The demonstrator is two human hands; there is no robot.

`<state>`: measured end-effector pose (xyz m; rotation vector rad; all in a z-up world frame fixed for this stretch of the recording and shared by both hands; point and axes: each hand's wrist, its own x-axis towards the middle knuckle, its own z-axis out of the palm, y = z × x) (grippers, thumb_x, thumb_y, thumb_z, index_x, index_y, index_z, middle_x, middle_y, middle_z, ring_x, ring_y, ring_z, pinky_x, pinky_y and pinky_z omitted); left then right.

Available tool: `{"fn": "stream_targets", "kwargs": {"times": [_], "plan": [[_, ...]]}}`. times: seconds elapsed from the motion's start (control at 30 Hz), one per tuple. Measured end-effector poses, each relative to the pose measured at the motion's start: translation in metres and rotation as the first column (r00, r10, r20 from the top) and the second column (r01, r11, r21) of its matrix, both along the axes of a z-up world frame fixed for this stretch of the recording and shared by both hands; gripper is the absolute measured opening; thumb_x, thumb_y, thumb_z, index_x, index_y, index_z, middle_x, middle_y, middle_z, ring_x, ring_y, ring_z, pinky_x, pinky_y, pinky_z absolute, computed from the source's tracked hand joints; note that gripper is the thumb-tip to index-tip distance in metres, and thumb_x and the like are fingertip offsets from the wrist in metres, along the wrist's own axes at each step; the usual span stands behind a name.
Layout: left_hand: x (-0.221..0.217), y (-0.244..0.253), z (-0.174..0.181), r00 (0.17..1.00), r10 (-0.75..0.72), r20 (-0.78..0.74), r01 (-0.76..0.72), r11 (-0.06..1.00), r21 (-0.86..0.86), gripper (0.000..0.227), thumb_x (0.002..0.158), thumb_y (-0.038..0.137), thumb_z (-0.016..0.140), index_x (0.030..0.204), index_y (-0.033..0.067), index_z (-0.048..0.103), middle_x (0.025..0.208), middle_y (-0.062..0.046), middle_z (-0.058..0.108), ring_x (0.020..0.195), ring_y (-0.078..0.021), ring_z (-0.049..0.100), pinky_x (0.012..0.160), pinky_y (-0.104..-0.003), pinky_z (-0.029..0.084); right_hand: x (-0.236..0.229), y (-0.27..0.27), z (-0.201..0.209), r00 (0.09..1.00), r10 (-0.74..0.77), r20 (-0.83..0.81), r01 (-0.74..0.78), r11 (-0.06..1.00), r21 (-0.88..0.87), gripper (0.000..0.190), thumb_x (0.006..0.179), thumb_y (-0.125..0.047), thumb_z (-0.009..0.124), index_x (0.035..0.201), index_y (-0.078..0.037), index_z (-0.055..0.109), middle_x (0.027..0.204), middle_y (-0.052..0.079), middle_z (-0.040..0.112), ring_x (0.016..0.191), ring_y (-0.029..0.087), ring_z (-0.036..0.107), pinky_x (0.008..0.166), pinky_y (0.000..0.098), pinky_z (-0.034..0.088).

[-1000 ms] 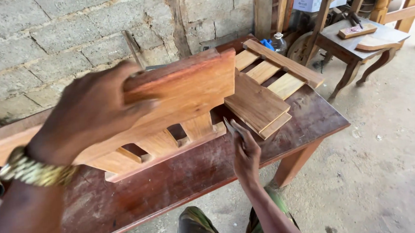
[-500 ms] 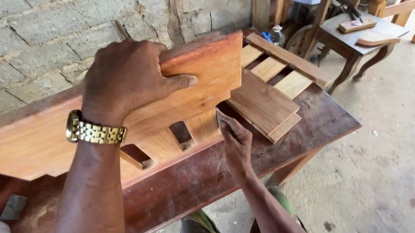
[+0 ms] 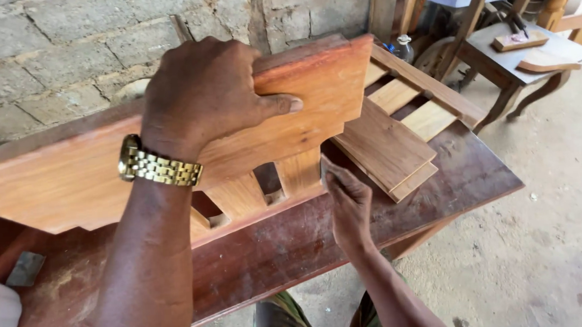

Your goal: Manual sanding of wooden furniture components to prepare them for finishing.

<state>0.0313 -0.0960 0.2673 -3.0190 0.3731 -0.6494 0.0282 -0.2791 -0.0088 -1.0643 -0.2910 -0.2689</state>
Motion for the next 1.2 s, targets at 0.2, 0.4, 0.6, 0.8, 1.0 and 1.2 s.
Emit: {"fn": "stream_targets", "kwargs": {"times": [0.2, 0.4, 0.6, 0.8, 1.0, 1.2], "plan": [[0.007, -0.001, -0.005, 0.999, -0.054, 0.006, 0.054, 0.999, -0.001, 0.071, 0.072, 0.079, 0.078, 0.094, 0.0120, 0.079, 0.069, -0.013, 0.072, 0.059, -0.0294, 0.071, 0.061, -0.047, 0.059, -0.008, 0.010, -0.006, 0.988, -0.149, 0.035, 0.153, 0.970, -0.188, 0.031, 0.104, -0.005, 0.058, 0.134, 0.000, 0.064, 0.138, 0.018, 0.066, 0.126, 0.023, 0.062, 0.111, 0.0352, 0.049], [0.006, 0.001, -0.008, 0.998, -0.055, -0.043, 0.055, 0.998, -0.011, 0.071, 0.071, 0.078, 0.080, 0.092, 0.0108, 0.078, 0.070, -0.014, 0.073, 0.062, -0.0288, 0.072, 0.066, -0.046, 0.060, -0.017, 0.024, -0.010, 0.961, -0.209, 0.179, 0.243, 0.950, -0.194, 0.030, 0.106, -0.002, 0.055, 0.135, 0.000, 0.061, 0.147, 0.016, 0.057, 0.142, 0.023, 0.053, 0.122, 0.0387, 0.043], [0.013, 0.006, -0.011, 0.993, -0.116, 0.002, 0.116, 0.993, -0.010, 0.069, 0.069, 0.076, 0.082, 0.087, 0.0099, 0.079, 0.069, -0.015, 0.072, 0.061, -0.0306, 0.072, 0.064, -0.047, 0.059, -0.004, 0.009, -0.009, 0.977, -0.210, -0.031, 0.206, 0.974, -0.093, 0.028, 0.100, 0.005, 0.061, 0.127, 0.006, 0.069, 0.126, 0.016, 0.071, 0.115, 0.019, 0.066, 0.105, 0.0301, 0.049], [0.016, 0.011, -0.009, 0.997, -0.069, 0.031, 0.070, 0.997, -0.032, 0.073, 0.069, 0.080, 0.081, 0.087, 0.0088, 0.077, 0.068, -0.014, 0.071, 0.059, -0.0296, 0.071, 0.063, -0.046, 0.060, 0.014, -0.005, 0.013, 0.991, -0.019, -0.131, 0.021, 1.000, 0.016, 0.023, 0.100, 0.001, 0.058, 0.119, 0.004, 0.071, 0.109, 0.008, 0.074, 0.096, 0.013, 0.069, 0.086, 0.0253, 0.057], [0.013, 0.007, -0.006, 0.995, -0.079, 0.058, 0.082, 0.996, -0.039, 0.070, 0.070, 0.077, 0.082, 0.093, 0.0112, 0.079, 0.071, -0.015, 0.073, 0.063, -0.0319, 0.071, 0.064, -0.049, 0.059, 0.025, -0.009, -0.018, 0.990, 0.031, -0.136, -0.026, 0.999, 0.036, 0.017, 0.105, -0.004, 0.062, 0.114, -0.001, 0.075, 0.097, 0.008, 0.073, 0.080, 0.012, 0.064, 0.070, 0.0246, 0.054], [0.017, 0.009, -0.013, 0.990, -0.118, 0.079, 0.121, 0.992, -0.036, 0.070, 0.068, 0.075, 0.081, 0.091, 0.0091, 0.079, 0.069, -0.015, 0.072, 0.060, -0.0321, 0.072, 0.063, -0.049, 0.059, 0.013, -0.010, -0.009, 0.987, -0.028, -0.161, -0.006, 0.978, -0.209, 0.019, 0.104, -0.006, 0.060, 0.117, -0.004, 0.075, 0.101, 0.013, 0.077, 0.083, 0.017, 0.066, 0.070, 0.0322, 0.054]]}}
